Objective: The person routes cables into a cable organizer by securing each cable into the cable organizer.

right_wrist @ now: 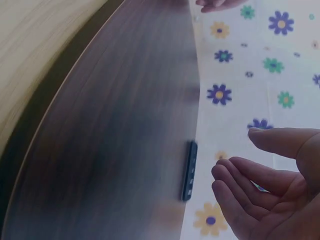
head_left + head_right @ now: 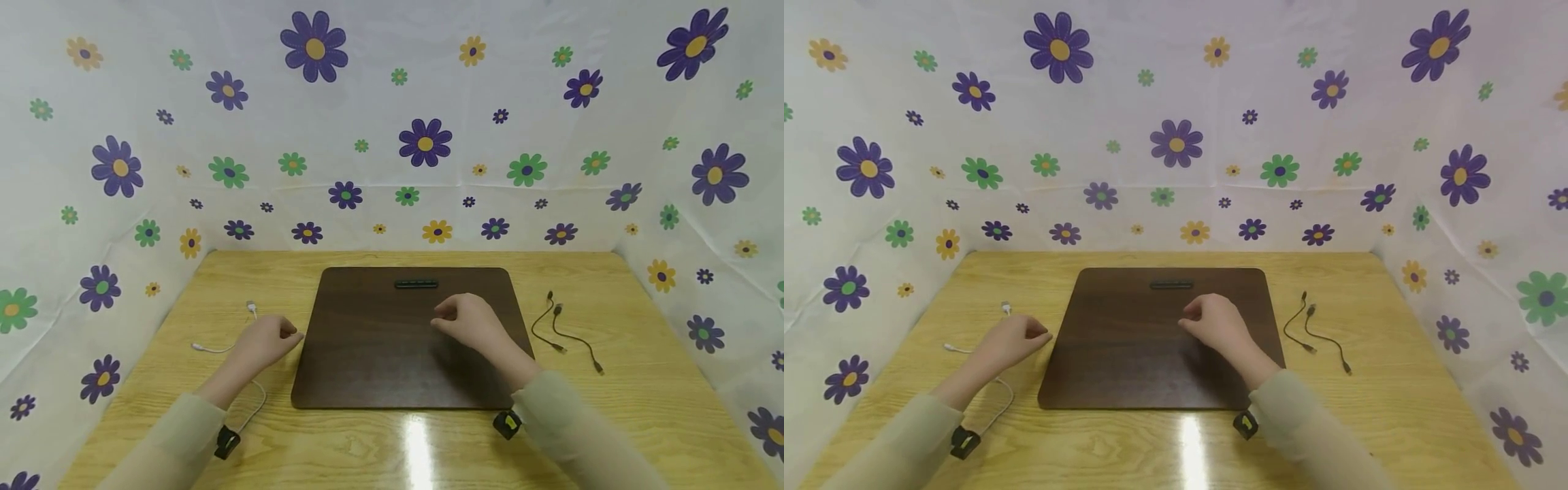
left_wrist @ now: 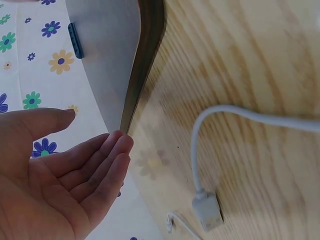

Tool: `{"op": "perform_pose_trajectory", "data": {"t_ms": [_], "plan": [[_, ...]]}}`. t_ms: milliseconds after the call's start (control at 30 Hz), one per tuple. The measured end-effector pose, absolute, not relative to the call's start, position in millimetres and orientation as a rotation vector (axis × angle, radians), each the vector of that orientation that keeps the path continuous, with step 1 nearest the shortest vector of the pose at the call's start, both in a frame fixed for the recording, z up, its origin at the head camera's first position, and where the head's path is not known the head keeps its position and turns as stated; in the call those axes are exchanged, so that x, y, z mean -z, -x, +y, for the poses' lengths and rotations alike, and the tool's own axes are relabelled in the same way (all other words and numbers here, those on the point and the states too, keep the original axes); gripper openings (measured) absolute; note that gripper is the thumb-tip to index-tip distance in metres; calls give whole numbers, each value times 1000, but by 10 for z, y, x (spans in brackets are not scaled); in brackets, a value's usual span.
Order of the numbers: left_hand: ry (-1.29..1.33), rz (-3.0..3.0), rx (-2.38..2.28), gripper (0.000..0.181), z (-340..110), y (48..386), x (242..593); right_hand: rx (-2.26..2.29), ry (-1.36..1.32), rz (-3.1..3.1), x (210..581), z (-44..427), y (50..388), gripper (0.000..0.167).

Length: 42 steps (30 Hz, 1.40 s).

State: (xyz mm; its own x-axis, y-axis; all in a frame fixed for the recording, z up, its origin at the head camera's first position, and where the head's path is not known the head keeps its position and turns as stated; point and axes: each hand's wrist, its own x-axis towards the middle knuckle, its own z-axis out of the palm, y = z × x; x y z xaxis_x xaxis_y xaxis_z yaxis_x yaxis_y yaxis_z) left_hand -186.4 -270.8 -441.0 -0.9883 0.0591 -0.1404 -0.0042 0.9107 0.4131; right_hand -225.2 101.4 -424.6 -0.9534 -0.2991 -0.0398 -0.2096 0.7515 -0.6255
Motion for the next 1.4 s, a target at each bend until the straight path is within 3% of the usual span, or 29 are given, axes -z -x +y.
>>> {"op": "perform_pose_trajectory", "data": {"t_ms": [633,1400], "plan": [[-82,2948,-586,29,-2990,1573,4394,1059,703,2624,4134,166,2051,32],[66,2874,-616,35,-3380,1041,4459,1096,821,2470,4236,-522,1843,21]]}}
